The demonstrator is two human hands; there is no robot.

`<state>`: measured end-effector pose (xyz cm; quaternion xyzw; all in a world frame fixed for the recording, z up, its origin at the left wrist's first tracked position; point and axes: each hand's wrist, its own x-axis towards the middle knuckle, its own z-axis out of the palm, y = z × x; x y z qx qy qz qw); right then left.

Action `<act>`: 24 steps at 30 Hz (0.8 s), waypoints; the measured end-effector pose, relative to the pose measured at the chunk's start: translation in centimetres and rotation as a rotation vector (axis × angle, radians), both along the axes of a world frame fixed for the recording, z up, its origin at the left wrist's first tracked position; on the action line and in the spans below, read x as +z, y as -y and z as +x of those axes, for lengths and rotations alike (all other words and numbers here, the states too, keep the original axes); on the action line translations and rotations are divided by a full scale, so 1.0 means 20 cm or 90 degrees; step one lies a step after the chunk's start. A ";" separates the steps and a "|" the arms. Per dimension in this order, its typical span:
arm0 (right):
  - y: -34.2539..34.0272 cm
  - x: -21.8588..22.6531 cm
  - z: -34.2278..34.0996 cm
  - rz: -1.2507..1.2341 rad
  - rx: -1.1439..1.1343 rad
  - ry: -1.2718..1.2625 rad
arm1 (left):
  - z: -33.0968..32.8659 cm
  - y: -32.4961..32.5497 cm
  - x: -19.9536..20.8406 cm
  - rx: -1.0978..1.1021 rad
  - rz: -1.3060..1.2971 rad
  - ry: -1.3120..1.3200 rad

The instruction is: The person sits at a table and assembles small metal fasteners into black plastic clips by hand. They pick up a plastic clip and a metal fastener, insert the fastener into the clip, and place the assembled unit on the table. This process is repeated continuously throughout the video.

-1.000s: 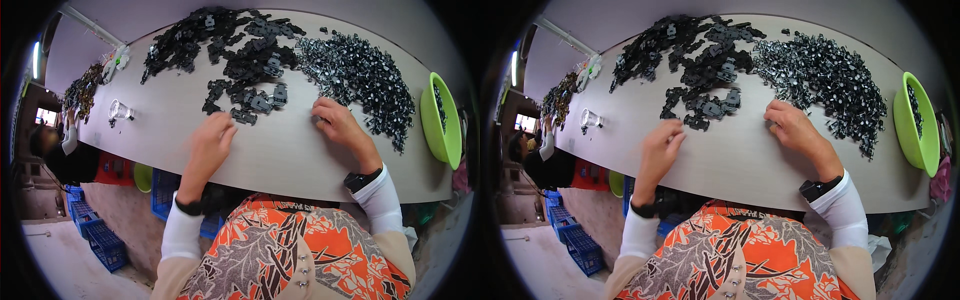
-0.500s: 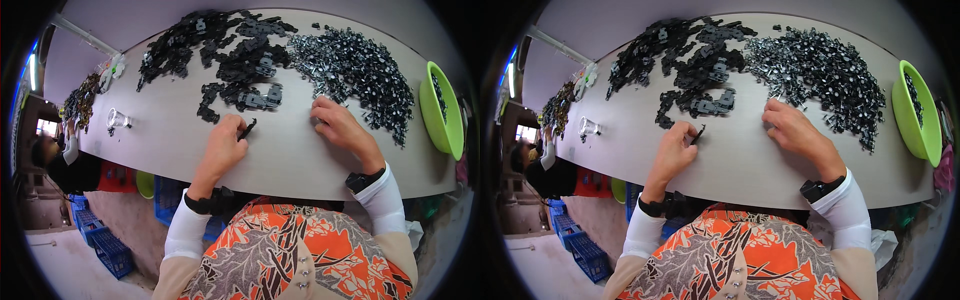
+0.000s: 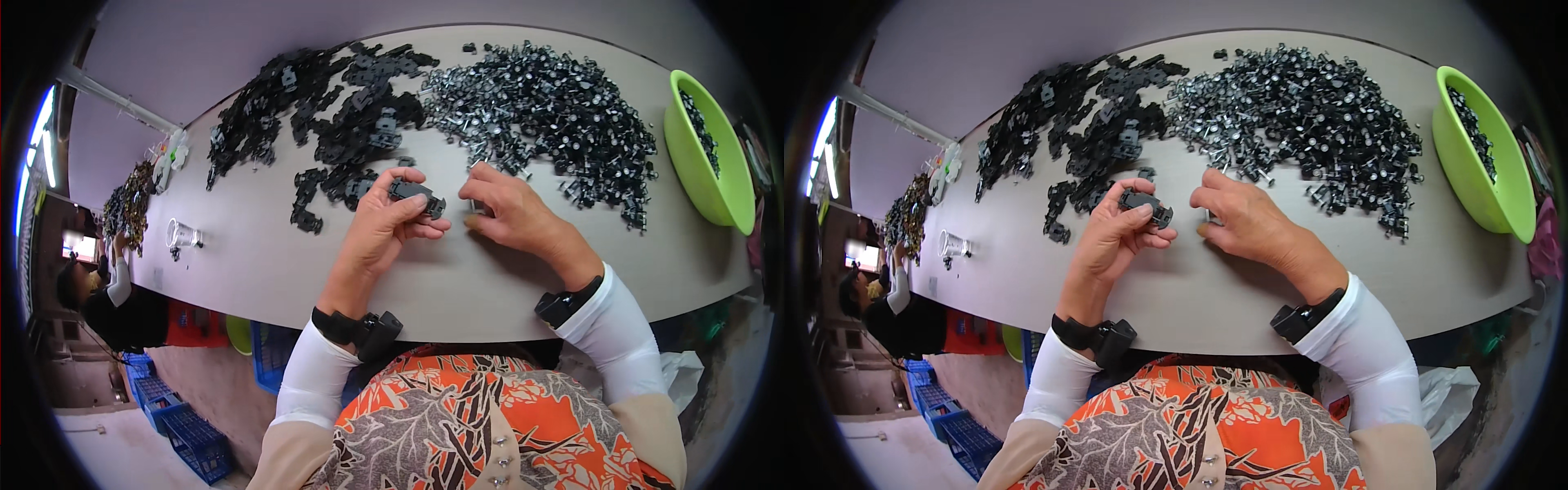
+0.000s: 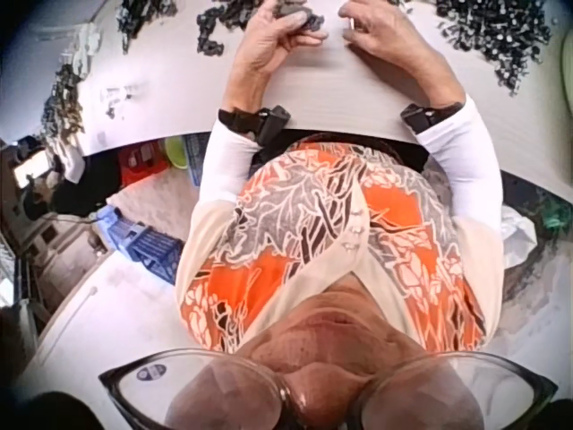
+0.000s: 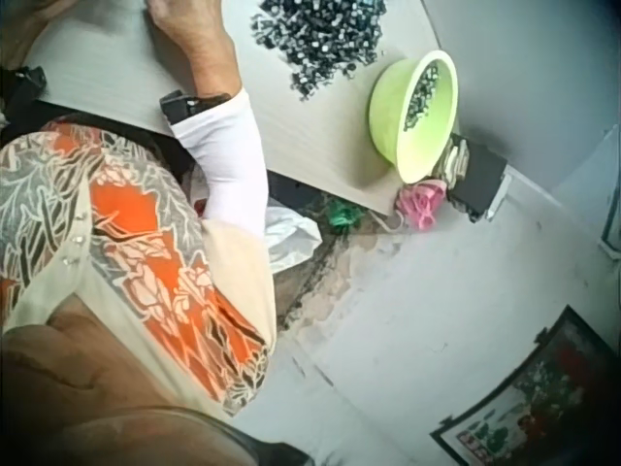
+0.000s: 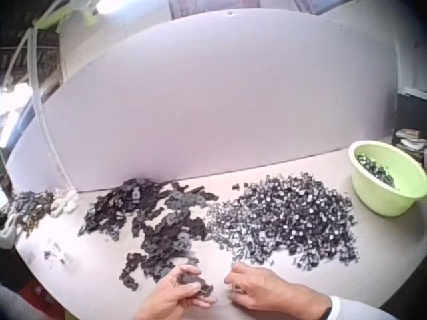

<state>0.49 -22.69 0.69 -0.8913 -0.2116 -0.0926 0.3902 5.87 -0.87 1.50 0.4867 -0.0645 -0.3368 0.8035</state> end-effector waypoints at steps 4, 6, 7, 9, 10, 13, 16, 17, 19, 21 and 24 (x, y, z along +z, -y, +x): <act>-0.03 0.06 -0.04 0.158 -0.008 0.012 | 0.02 0.06 -0.01 0.012 -0.011 0.043; -0.05 0.06 -0.05 0.193 0.002 0.017 | 0.02 0.07 -0.01 0.006 -0.016 0.037; -0.06 0.06 -0.06 0.215 0.005 0.001 | 0.01 0.07 -0.03 0.007 -0.029 0.026; -0.08 0.05 -0.08 0.269 0.004 -0.032 | 0.00 0.08 -0.04 -0.004 -0.053 0.022; -0.08 0.05 -0.08 0.305 0.000 -0.057 | -0.01 0.09 -0.05 -0.017 -0.064 0.029; -0.06 0.03 -0.09 0.329 0.017 -0.063 | -0.06 0.08 -0.04 -0.048 -0.015 0.069; -0.07 0.02 -0.11 0.381 0.008 -0.117 | -0.09 0.05 -0.03 -0.070 0.155 0.135; -0.07 0.02 -0.12 0.398 0.006 -0.143 | -0.09 0.05 -0.05 -0.033 0.159 0.170; -0.10 0.05 -0.15 0.501 0.013 -0.245 | -0.10 0.06 -0.07 0.055 0.159 0.239; -0.13 0.04 -0.16 0.569 0.052 -0.234 | -0.09 0.05 -0.08 0.045 0.100 0.259; -0.07 0.05 -0.17 0.321 -0.018 -0.084 | -0.10 0.04 -0.04 -0.019 0.076 0.064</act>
